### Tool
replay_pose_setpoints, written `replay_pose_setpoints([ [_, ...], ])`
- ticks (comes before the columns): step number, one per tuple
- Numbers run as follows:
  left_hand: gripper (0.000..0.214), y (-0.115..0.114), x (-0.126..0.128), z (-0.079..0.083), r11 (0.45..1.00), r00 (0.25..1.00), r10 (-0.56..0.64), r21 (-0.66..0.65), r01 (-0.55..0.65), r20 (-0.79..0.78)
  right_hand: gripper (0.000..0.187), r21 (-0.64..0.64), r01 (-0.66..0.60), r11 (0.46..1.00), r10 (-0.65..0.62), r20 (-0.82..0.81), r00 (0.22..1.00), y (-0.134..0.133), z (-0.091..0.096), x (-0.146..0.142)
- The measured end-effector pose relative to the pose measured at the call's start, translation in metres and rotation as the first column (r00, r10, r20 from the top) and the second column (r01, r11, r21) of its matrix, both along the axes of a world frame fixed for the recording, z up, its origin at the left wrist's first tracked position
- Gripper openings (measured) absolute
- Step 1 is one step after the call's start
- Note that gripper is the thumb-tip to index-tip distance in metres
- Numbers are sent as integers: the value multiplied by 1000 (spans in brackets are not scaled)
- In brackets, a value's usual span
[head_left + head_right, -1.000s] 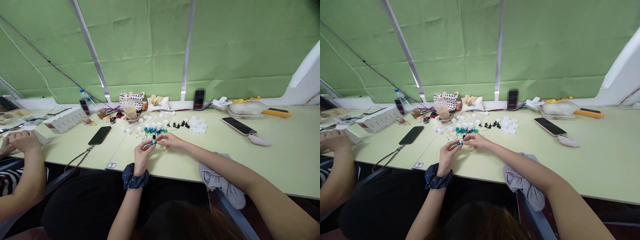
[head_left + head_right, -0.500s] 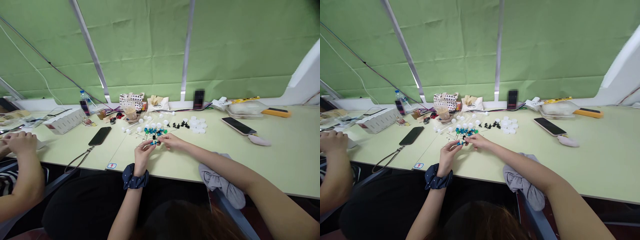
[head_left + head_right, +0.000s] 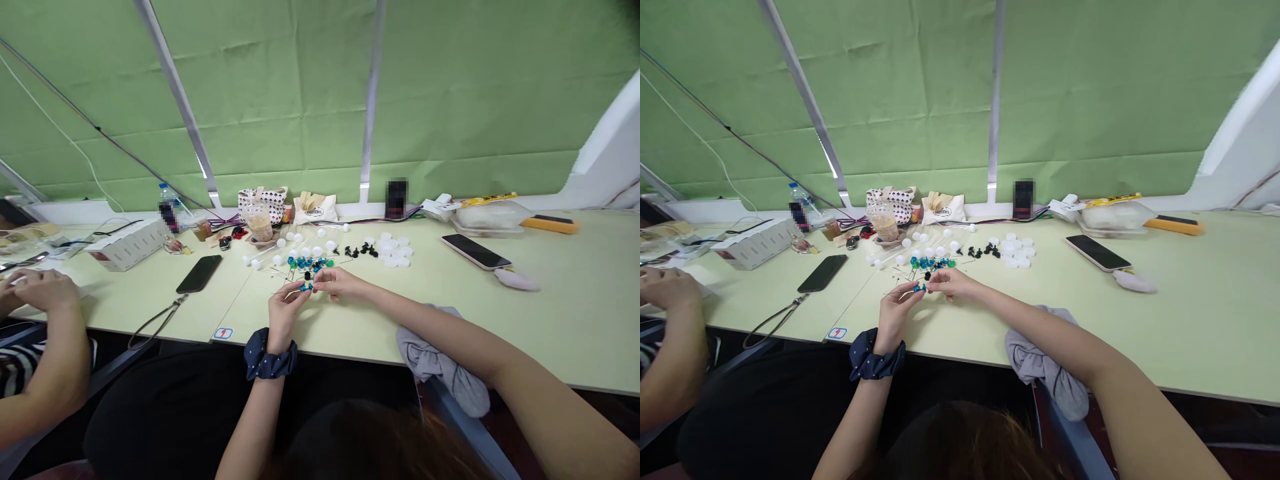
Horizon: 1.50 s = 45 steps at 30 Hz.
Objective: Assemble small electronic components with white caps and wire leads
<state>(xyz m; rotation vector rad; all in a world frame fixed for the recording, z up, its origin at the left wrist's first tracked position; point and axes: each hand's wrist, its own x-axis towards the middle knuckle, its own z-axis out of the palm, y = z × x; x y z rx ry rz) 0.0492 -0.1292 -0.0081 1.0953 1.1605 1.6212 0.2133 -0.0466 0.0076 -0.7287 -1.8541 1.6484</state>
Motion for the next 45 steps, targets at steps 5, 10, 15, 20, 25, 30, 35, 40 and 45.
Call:
replay_pose_setpoints([
  [5, 38, 1, 0, -1, 1000, 1000, 5, 6, -5, -3, 52, -47, -20, 999, 20, 5, 1000, 2, -4, -1],
  [10, 38, 0, 1, 0, 1000, 1000, 15, -7, -15, -8, 45, 15, -11, 1000, 12, -29, 1000, 2, -4, 0],
  [15, 38, -1, 2, 1, 1000, 1000, 9, -3, -9, -18, 50, -49, -25, 998, 26, 12, 1000, 1, -2, 0],
  [20, 38, -2, 2, 2, 1000, 1000, -15, -10, 15, -24, 45, -3, -27, 1000, 27, 4, 1000, 1, -2, -1],
  [25, 37, -3, 3, 3, 1000, 1000, -2, -1, 2, -25, 46, -36, -35, 999, 35, -2, 999, 3, -3, -1],
  [30, 39, -3, 2, 2, 1000, 999, -4, -6, 3, -34, 47, -38, -41, 998, 42, 11, 999, 2, -4, -1],
  [35, 40, -3, 2, 1, 1000, 1000, -5, -3, 5, -30, 44, -14, -31, 999, 30, -16, 999, 2, -4, 0],
  [40, 40, -4, 4, 3, 1000, 1000, -10, -9, 9, -27, 48, -50, -60, 997, 61, 7, 998, 3, -5, -1],
  [45, 39, -4, 4, 5, 1000, 1000, -4, -11, 3, -23, 43, 11, -43, 999, 43, -18, 999, 3, -5, 0],
])
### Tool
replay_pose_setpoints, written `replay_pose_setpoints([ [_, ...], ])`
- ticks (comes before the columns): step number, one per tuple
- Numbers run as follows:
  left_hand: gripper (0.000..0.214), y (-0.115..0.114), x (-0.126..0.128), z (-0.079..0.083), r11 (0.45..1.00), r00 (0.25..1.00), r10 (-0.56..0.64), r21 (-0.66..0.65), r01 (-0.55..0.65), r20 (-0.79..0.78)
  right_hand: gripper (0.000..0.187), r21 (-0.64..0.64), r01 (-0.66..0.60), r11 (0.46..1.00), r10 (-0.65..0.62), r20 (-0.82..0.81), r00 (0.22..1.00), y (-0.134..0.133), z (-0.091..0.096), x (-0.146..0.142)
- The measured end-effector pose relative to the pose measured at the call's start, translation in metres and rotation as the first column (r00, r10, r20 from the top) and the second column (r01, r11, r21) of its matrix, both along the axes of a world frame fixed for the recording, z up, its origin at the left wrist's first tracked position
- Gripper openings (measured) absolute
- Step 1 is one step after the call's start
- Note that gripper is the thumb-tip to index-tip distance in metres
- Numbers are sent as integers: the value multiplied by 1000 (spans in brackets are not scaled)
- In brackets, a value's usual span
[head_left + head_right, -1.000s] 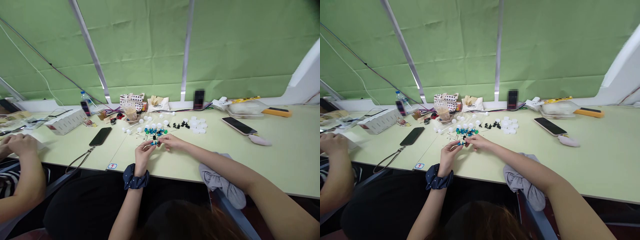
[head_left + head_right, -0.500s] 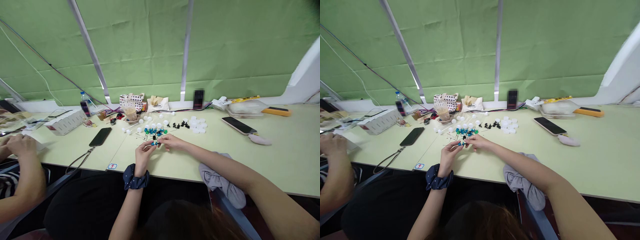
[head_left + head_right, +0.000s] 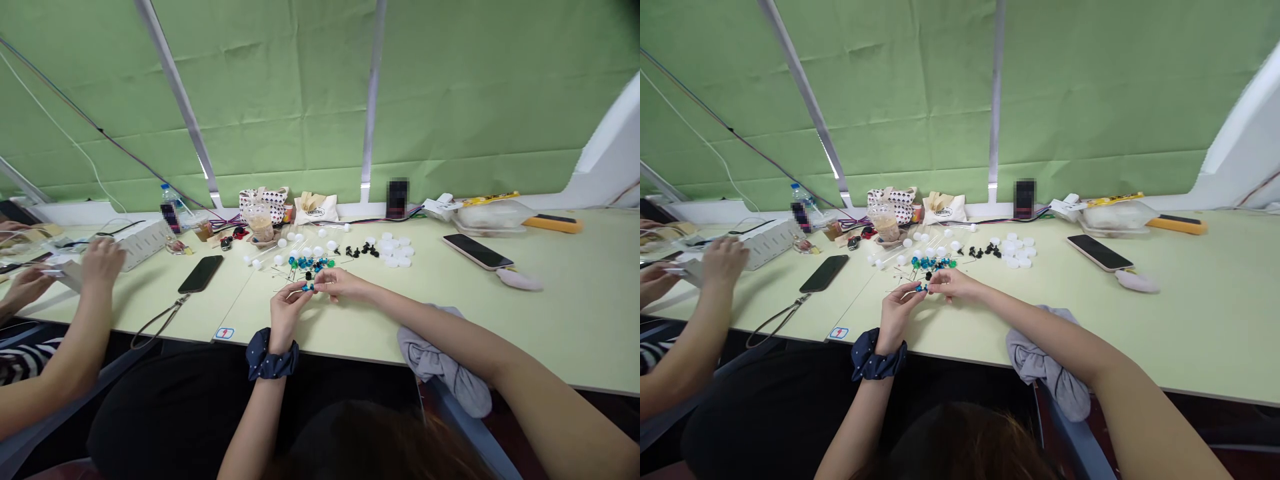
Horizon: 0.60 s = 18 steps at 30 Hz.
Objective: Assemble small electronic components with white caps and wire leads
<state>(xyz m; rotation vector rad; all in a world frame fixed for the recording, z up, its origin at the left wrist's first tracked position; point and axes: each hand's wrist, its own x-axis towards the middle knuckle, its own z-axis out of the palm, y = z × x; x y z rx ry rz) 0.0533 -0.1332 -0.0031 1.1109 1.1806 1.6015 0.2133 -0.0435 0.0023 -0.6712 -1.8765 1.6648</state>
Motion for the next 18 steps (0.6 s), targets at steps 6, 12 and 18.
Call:
replay_pose_setpoints([
  [6, 39, 1, -1, -2, 1000, 1000, 1, 8, -1, 1, 49, -57, -14, 998, 16, 34, 999, 0, 0, 0],
  [12, 40, 1, -1, -2, 1000, 1000, -11, 7, 11, 3, 44, -31, -19, 999, 20, 19, 1000, -1, 2, 0],
  [18, 40, 1, -2, -3, 1000, 1000, -13, 2, 13, -3, 43, -44, 3, 999, -4, -20, 1000, -1, 2, 0],
])
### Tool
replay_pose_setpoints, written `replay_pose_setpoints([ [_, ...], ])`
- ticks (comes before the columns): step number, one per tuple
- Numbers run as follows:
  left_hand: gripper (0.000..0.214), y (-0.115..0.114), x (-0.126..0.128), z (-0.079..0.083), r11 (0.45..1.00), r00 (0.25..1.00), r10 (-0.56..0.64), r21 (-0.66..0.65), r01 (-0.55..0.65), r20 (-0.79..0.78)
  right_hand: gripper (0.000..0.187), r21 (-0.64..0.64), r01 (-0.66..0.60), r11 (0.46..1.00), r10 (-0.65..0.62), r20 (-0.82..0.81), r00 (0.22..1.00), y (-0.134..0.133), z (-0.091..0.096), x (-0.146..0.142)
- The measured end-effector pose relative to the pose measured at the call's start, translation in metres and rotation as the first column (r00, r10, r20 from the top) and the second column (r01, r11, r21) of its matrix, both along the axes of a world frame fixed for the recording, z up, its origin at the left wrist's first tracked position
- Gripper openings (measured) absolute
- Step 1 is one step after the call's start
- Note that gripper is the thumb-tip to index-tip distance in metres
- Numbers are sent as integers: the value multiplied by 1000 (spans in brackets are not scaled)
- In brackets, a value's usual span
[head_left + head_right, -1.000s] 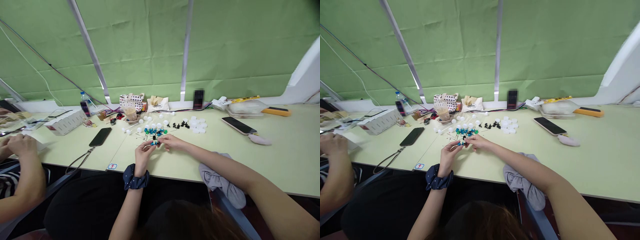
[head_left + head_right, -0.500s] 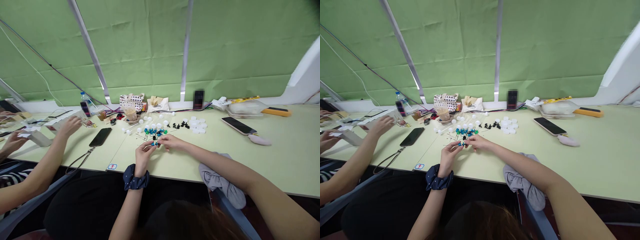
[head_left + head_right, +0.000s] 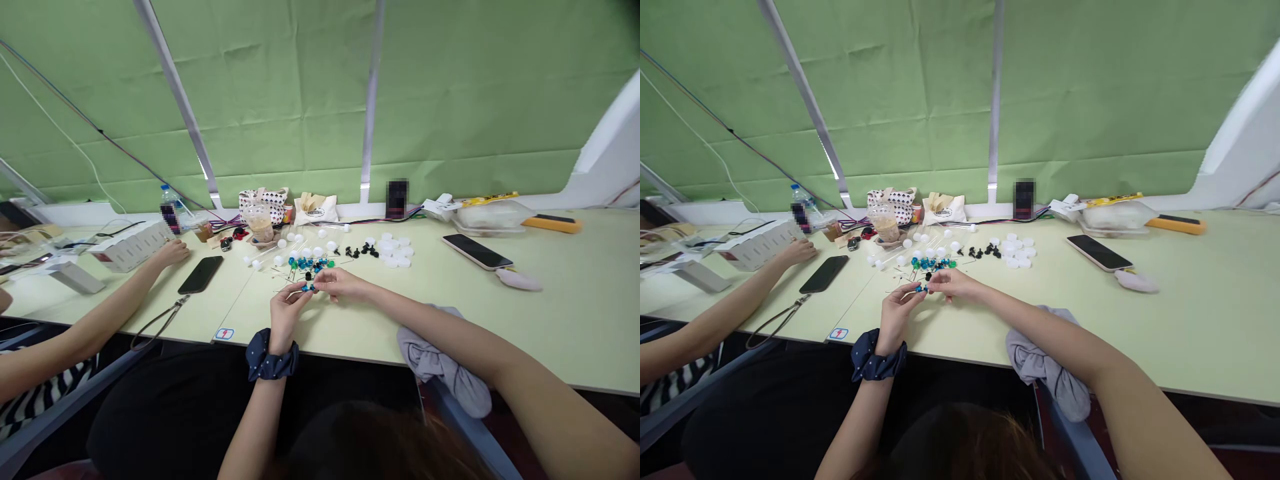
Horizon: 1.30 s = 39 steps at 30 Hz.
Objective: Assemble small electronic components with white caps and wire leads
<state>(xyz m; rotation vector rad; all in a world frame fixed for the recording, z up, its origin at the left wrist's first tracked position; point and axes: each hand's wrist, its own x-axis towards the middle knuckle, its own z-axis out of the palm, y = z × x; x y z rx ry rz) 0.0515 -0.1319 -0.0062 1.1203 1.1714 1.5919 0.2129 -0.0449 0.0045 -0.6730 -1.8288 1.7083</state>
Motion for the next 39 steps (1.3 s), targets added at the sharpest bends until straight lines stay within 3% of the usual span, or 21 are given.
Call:
replay_pose_setpoints([
  [6, 39, 0, 0, 0, 1000, 1000, 5, 5, -5, -4, 49, -30, -13, 999, 14, 33, 999, 1, -1, 0],
  [11, 39, -2, 1, 3, 1000, 1000, 0, -6, 0, 1, 42, 46, 6, 999, -7, 16, 1000, 1, -1, 1],
  [24, 41, -1, 1, 2, 1000, 1000, 10, -14, -10, 11, 51, -4, -3, 1000, 4, 56, 998, -1, 3, 1],
  [29, 41, -3, 2, 4, 1000, 1000, 6, -5, -6, -4, 45, 51, 13, 999, -14, 27, 1000, 0, 1, 1],
  [34, 41, -1, 1, 1, 1000, 1000, 9, -7, -9, -9, 50, -6, 0, 1000, 1, 49, 999, 1, 0, 1],
  [39, 41, 0, 0, 0, 1000, 1000, -1, 1, 1, -5, 44, 33, 0, 999, -1, 25, 1000, -1, 1, 1],
])
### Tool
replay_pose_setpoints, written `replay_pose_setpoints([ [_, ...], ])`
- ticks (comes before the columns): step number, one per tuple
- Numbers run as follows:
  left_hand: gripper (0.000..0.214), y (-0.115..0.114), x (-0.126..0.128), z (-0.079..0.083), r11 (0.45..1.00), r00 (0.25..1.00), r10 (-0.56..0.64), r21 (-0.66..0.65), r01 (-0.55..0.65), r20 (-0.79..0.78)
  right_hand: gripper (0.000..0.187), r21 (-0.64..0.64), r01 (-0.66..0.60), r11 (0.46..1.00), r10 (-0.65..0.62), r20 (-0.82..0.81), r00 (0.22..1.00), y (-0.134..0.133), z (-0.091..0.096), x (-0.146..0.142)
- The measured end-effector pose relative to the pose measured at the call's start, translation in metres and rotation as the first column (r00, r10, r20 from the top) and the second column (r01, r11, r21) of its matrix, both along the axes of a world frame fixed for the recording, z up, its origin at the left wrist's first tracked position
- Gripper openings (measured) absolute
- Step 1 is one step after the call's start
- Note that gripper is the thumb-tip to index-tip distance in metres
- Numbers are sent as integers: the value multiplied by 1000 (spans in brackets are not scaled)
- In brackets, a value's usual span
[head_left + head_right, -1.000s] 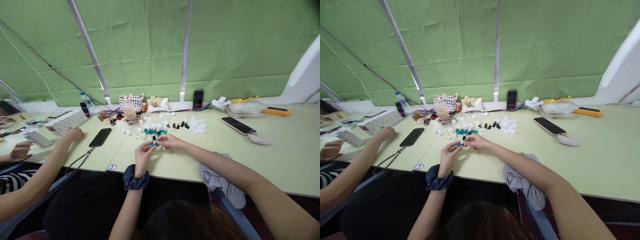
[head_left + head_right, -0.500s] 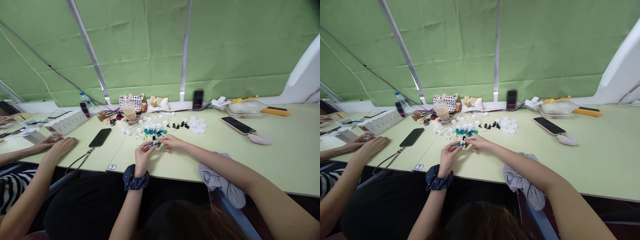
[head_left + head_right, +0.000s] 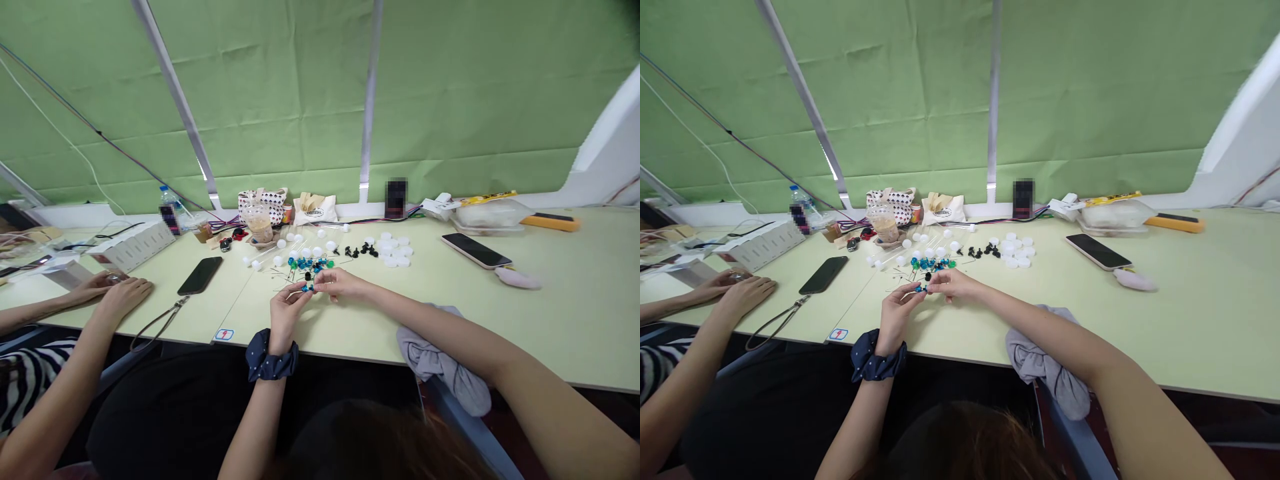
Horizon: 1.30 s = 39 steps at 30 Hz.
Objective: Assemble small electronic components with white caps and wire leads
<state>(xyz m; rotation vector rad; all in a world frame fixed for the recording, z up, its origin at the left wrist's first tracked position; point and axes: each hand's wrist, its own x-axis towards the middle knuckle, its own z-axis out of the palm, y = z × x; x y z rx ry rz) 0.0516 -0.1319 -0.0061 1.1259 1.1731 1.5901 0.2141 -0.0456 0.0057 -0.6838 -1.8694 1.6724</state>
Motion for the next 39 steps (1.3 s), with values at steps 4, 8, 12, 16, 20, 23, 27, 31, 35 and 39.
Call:
replay_pose_setpoints([
  [4, 41, 0, 1, 1, 1000, 1000, 15, -9, -15, 10, 50, -50, -6, 999, 7, 14, 1000, 1, -2, -1],
  [8, 41, 0, 0, 1, 1000, 1000, -2, -13, 3, 19, 45, -7, 3, 1000, -3, -15, 1000, 1, -2, 0],
  [12, 41, 0, 0, 0, 1000, 1000, 3, -5, -3, 19, 50, -51, -22, 998, 23, 12, 1000, 2, -2, 0],
  [16, 41, -1, 1, 2, 1000, 1000, 6, -19, -5, 8, 46, -4, -3, 1000, 3, -2, 1000, 2, -2, 0],
  [20, 40, -2, 2, 4, 1000, 1000, 14, -12, -14, -2, 49, -43, -27, 999, 27, 13, 1000, 1, -1, 0],
  [23, 41, -1, 1, 3, 1000, 1000, 10, -7, -10, 4, 49, -53, -26, 998, 27, 10, 1000, -1, 0, 0],
  [27, 41, -1, 1, 1, 1000, 1000, -6, 7, 6, 10, 46, -15, -41, 999, 42, 23, 999, -1, 0, 0],
  [31, 42, 0, 0, 0, 1000, 1000, 11, -12, -11, 3, 51, -74, -36, 997, 38, 17, 999, -2, 1, 0],
  [35, 42, 1, -1, 0, 1000, 1000, -17, 2, 17, 2, 44, -25, -43, 999, 43, 6, 999, -2, 2, 0],
  [39, 42, 1, -1, -1, 1000, 1000, 7, -1, -7, -4, 52, -87, -61, 994, 62, 8, 998, 0, -1, 0],
])
